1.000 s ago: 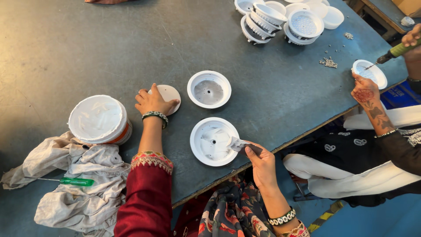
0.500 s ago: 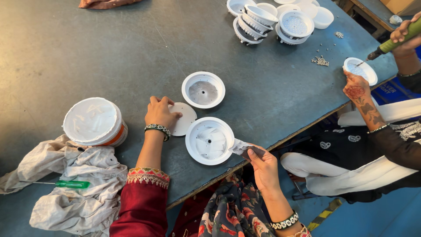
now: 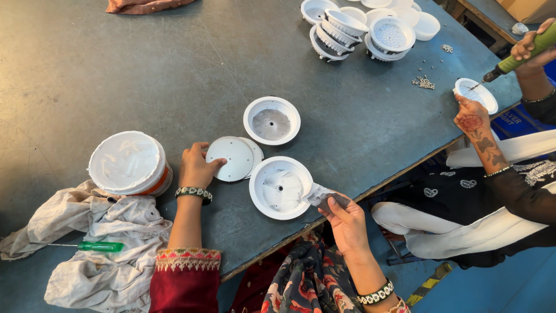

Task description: The person applies a white paste to the interior of white plastic circular components using a small spatula. They handle the components one at a time, spreading the paste evenly inside each piece before placing it on the table.

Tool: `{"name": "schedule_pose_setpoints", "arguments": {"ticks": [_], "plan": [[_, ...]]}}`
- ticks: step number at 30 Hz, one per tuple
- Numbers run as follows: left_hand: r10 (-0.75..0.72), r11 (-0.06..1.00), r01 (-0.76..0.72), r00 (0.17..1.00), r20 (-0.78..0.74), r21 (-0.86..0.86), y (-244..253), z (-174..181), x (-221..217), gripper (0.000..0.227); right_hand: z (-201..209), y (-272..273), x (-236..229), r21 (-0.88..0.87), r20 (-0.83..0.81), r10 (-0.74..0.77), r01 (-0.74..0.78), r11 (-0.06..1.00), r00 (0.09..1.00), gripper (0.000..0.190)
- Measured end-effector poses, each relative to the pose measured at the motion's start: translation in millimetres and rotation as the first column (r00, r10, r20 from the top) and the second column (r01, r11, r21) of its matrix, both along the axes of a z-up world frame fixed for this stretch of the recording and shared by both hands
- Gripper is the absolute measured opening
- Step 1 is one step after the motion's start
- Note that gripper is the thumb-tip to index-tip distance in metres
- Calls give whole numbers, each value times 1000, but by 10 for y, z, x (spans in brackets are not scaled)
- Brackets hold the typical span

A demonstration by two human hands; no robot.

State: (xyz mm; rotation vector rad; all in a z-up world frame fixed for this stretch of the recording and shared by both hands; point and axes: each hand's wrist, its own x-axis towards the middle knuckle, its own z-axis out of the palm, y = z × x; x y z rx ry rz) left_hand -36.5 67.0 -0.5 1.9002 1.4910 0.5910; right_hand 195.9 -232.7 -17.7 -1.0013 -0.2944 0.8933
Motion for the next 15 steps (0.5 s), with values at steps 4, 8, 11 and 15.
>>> {"name": "schedule_pose_setpoints", "arguments": {"ticks": [4, 8, 11, 15], "plan": [[-50, 985, 96, 954, 296, -146, 128, -254, -90, 51, 16, 99, -50, 2, -37, 11, -11, 1000, 999, 24], [-62, 970, 172, 860, 507, -173, 130, -381, -186, 52, -3, 175, -72, -3, -45, 15, -15, 1000, 999, 25], [-15, 955, 159, 870, 492, -251, -17, -328, -244, 57, -30, 175, -44, -6, -43, -6, 5, 1000, 999, 24], [-99, 994, 100, 995, -16, 41, -282, -163, -226, 67, -50, 154, -5, 2, -64, -26, 26, 1000, 998, 19]]}}
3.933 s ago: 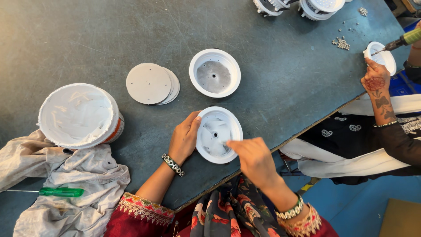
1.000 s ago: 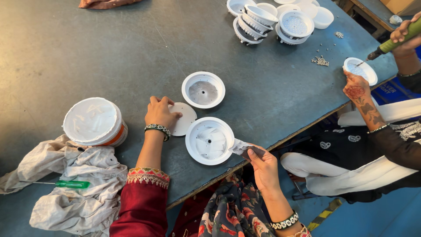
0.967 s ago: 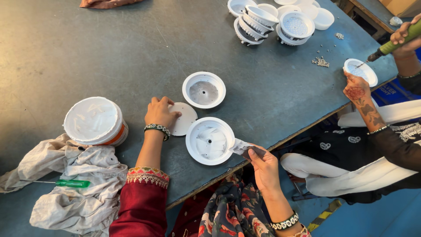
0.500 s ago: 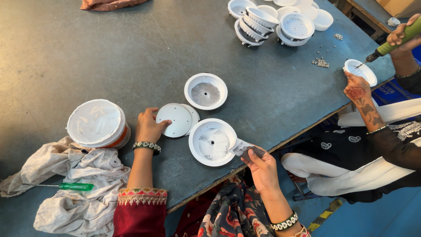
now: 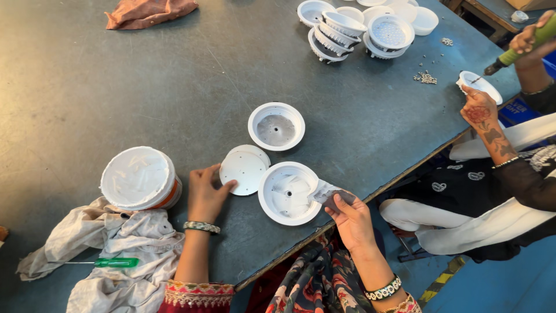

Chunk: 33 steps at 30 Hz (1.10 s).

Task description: The person applies a white paste to the interior of white plastic circular components using a small spatula. They handle the components one at a time, spreading the paste evenly inside each piece before placing it on the table.

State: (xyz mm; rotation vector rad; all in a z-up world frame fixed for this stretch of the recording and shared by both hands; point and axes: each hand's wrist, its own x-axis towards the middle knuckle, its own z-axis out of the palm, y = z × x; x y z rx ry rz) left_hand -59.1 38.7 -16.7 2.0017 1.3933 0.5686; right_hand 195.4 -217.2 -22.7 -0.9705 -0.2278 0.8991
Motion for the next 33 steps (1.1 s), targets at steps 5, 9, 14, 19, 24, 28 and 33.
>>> {"name": "schedule_pose_setpoints", "arguments": {"ticks": [5, 9, 14, 19, 24, 28, 33], "plan": [[-203, 944, 213, 977, -65, 252, -47, 209, 208, 96, -9, 37, -39, 11, -68, 22, -21, 1000, 997, 17], [-162, 971, 207, 938, -308, 119, -29, 343, 324, 95, 2, 52, -43, 26, -128, 50, -47, 999, 991, 16], [-112, 992, 124, 966, -235, 38, 123, 361, 400, 89, -56, 5, -10, 29, -202, 57, -52, 998, 978, 13], [-55, 976, 94, 980, 192, -197, 431, 124, 324, 57, -80, 0, 34, 33, -220, 56, -50, 998, 974, 11], [-29, 959, 155, 885, 464, -236, 494, -117, 299, 29, -101, -12, 43, -1, -226, 41, -42, 999, 973, 11], [97, 842, 278, 765, 637, -463, 483, -48, 262, 25, -104, 14, 28, 17, -226, 58, -55, 998, 972, 11], [150, 830, 304, 686, 712, -468, 442, 38, 213, 25, -99, 18, 25, 12, -233, 56, -55, 998, 971, 12]]}}
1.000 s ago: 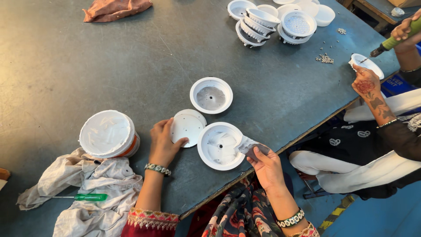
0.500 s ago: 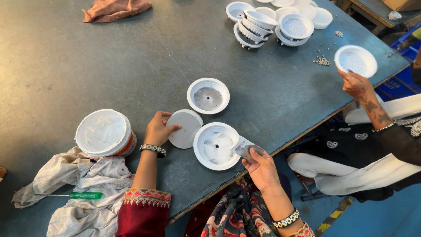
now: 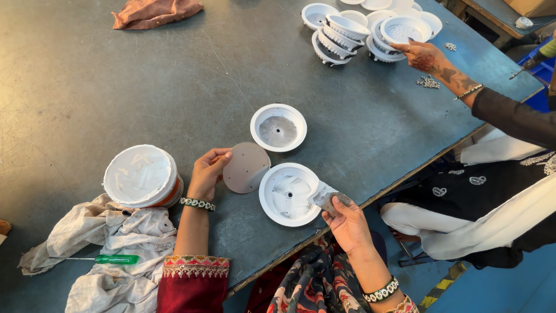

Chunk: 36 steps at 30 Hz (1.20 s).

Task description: The person applies a white paste to the interior of white plastic circular components using a small spatula. They handle the components one at a time, spreading the paste evenly inside each piece before placing it on the table.

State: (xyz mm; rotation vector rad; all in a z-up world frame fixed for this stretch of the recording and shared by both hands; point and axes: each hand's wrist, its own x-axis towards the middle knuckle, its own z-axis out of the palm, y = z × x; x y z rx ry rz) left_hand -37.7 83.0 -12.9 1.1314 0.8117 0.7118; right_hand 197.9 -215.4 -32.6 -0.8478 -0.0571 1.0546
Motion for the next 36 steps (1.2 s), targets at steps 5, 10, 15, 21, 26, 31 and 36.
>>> {"name": "schedule_pose_setpoints", "arguments": {"ticks": [5, 10, 15, 21, 26, 31, 36], "plan": [[258, 963, -239, 949, 183, -121, 44, 40, 54, 23, 17, 51, -15, 0, 5, 11, -11, 1000, 1000, 14], [469, 880, -447, 768, 436, -158, -56, 126, 117, 26, 112, 113, -86, 31, 68, 14, -17, 999, 998, 14], [379, 922, -339, 682, 625, -190, -353, 324, 163, 22, 456, 261, -210, 122, 269, -10, -23, 992, 963, 20], [174, 930, 87, 753, 635, -358, -1264, 359, 325, 18, 780, 486, -305, 209, 276, -33, -26, 978, 961, 21], [152, 830, 299, 691, 706, -471, -1671, 421, 381, 39, 787, 459, -300, 157, 179, -4, -25, 987, 984, 24], [206, 677, 488, 593, 779, -551, -1760, 524, 463, 74, 715, 423, -312, 136, 207, 30, -60, 989, 978, 24], [151, 661, 623, 434, 888, -417, -1763, 491, 485, 77, 685, 349, -294, 105, 254, 23, -52, 993, 967, 22]]}}
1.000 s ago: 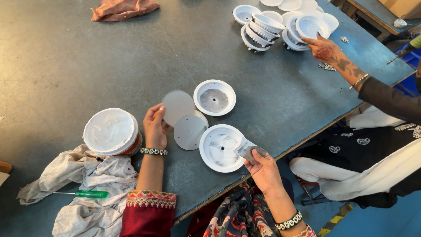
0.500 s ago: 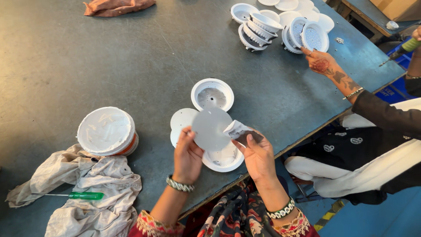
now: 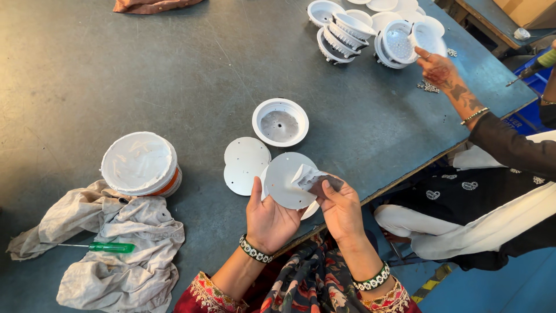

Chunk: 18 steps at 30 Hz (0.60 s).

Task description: The person applies a white paste to the interior of white plastic circular components using a small spatula. They handle the components one at a time, spreading the paste evenly inside each piece before placing it on the table.

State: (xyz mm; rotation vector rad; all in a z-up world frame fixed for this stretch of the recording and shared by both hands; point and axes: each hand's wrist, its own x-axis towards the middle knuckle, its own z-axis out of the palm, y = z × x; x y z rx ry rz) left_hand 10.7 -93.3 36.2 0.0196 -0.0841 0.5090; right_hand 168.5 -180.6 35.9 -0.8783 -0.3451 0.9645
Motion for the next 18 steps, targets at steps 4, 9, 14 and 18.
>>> {"name": "schedule_pose_setpoints", "arguments": {"ticks": [4, 9, 14, 18], "plan": [[-47, 990, 50, 998, 28, -131, 3, -34, 26, 67, -21, -49, 47, 34, -21, 68, -68, 997, 997, 22], [-31, 998, 25, 994, -103, -58, -1, 29, 39, 77, -21, -80, 107, 27, -44, 116, -115, 993, 992, 21], [10, 1000, -8, 998, -64, 22, -41, 138, 82, 81, 5, -87, 79, -46, -40, 124, -126, 991, 992, 23], [-27, 999, 28, 998, -57, 20, -8, 146, 106, 84, 4, -77, 51, -74, -8, 123, -123, 990, 992, 25]]}}
